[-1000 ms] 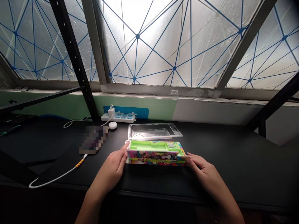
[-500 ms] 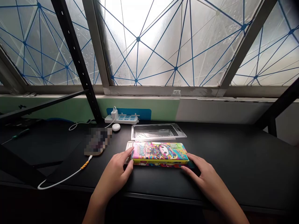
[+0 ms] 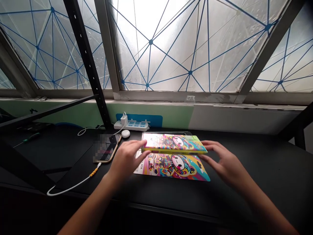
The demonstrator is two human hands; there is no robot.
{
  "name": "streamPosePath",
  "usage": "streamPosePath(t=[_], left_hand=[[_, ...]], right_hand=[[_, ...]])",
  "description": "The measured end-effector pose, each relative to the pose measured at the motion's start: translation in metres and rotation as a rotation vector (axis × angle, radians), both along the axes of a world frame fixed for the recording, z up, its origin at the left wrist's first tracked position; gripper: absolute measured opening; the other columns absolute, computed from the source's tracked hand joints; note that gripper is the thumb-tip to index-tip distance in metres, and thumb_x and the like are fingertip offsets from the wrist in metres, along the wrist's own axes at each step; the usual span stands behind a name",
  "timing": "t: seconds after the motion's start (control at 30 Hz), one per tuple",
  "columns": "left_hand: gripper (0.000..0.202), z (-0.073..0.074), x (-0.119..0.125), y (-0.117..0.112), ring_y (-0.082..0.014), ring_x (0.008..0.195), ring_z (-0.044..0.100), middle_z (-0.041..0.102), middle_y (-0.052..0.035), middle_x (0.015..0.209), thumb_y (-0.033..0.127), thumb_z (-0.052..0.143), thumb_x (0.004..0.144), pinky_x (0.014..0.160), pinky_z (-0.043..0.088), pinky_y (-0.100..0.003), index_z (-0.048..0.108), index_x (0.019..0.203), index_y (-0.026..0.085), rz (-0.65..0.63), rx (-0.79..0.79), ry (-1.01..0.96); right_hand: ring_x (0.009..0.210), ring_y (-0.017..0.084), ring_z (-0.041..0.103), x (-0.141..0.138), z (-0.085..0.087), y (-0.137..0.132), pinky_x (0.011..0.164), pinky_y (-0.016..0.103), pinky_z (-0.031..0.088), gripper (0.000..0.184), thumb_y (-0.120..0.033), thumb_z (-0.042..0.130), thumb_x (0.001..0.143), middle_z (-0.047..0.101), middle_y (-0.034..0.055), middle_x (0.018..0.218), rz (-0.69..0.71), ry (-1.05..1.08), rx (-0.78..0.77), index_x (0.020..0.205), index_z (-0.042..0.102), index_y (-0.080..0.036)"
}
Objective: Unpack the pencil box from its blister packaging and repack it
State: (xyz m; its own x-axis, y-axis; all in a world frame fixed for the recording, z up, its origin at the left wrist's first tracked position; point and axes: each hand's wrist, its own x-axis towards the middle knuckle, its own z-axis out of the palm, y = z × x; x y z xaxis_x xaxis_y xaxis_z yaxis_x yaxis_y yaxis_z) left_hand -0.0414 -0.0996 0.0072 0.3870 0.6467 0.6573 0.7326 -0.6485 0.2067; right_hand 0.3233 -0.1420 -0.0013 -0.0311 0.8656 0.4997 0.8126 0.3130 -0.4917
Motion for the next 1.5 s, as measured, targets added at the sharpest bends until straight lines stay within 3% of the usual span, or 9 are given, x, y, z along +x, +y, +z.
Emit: streamPosePath(t=[0.13,0.27,0.4,0.53,0.77,0.87,1.0,1.2,1.5], left_hand=[[0.038,0.013,0.015,0.045,-0.0288,0.099,0.071,0.076,-0.01,0.112,0.044,0.061,0.098,0.088,0.053,-0.042,0.067,0.128,0.022,0.128,-0.049,0.167],[0.033,-0.006,0.025,0.067,-0.029,0.09,0.072,0.079,-0.0099,0.098,0.042,0.059,0.099,0.083,0.052,-0.041,0.072,0.122,0.022,0.148,-0.063,0.218],[0.031,-0.024,0.017,0.067,-0.0289,0.096,0.072,0.079,-0.0075,0.105,0.04,0.052,0.1,0.083,0.052,-0.04,0.077,0.11,0.025,0.091,-0.098,0.21],[0.045,-0.03,0.014,0.07,-0.0349,0.111,0.067,0.073,-0.0132,0.123,0.048,0.044,0.1,0.092,0.051,-0.047,0.079,0.1,0.02,0.123,-0.045,0.168],[0.043,-0.022,0.074,0.07,-0.0324,0.131,0.053,0.056,-0.014,0.146,0.042,0.041,0.102,0.11,0.04,-0.048,0.068,0.124,0.017,0.011,0.067,0.235],[0.049,-0.015,0.109,0.08,-0.0311,0.143,0.041,0.046,-0.0146,0.155,0.042,0.039,0.102,0.117,0.033,-0.045,0.06,0.137,0.015,0.068,-0.154,0.269],[0.065,-0.022,0.134,0.102,-0.0415,0.147,0.034,0.04,-0.0228,0.158,0.053,0.036,0.101,0.113,0.034,-0.058,0.046,0.15,0.01,0.088,-0.304,0.321],[0.065,-0.029,0.108,0.12,-0.0352,0.153,0.026,0.037,-0.0081,0.163,0.062,0.03,0.1,0.119,0.024,-0.057,0.044,0.153,0.027,-0.027,-0.414,0.41],[0.061,-0.026,0.088,0.13,-0.0344,0.151,0.031,0.036,-0.0084,0.163,0.06,0.034,0.1,0.119,0.021,-0.057,0.046,0.152,0.032,-0.058,-0.443,0.397]], right_hand=[[0.116,0.032,0.063,0.007,0.002,0.061,0.099,0.046,0.051,0.035,-0.056,0.059,0.088,0.064,0.0133,0.126,0.059,-0.048,0.011,0.093,0.066,-0.023],[0.115,0.032,0.065,0.005,-0.022,0.085,0.099,0.047,0.052,0.039,-0.053,0.05,0.094,0.065,0.0165,0.125,0.061,-0.103,0.006,0.106,0.067,-0.02],[0.127,0.032,0.059,0.006,-0.035,0.076,0.104,0.046,0.049,0.047,-0.052,0.056,0.093,0.061,0.0141,0.14,0.108,-0.182,-0.05,0.13,0.062,-0.023],[0.135,0.037,0.049,0.005,-0.031,0.061,0.109,0.057,0.038,0.04,-0.046,0.06,0.093,0.054,0.0188,0.146,0.065,-0.221,-0.053,0.123,0.065,-0.02],[0.107,0.023,0.064,-0.048,-0.024,0.041,0.098,0.038,0.046,0.029,-0.042,0.05,0.101,0.07,0.0111,0.113,0.323,-0.318,-0.036,0.105,0.069,-0.02],[0.128,0.027,0.055,-0.064,-0.03,0.034,0.108,0.04,0.041,0.053,-0.058,0.06,0.093,0.062,0.013,0.138,0.478,-0.385,-0.091,0.131,0.061,-0.02],[0.144,0.033,0.039,-0.063,-0.033,0.031,0.116,0.048,0.031,0.083,-0.072,0.057,0.088,0.044,0.0151,0.158,0.534,-0.416,-0.185,0.151,0.043,-0.019],[0.119,0.031,0.055,-0.066,-0.029,0.031,0.101,0.045,0.043,0.055,-0.06,0.058,0.094,0.063,0.016,0.126,0.39,-0.371,-0.19,0.127,0.06,-0.016],[0.095,0.025,0.057,-0.074,-0.026,0.027,0.086,0.038,0.045,0.031,-0.05,0.065,0.092,0.063,0.0091,0.101,0.24,-0.31,-0.202,0.094,0.057,-0.02]])
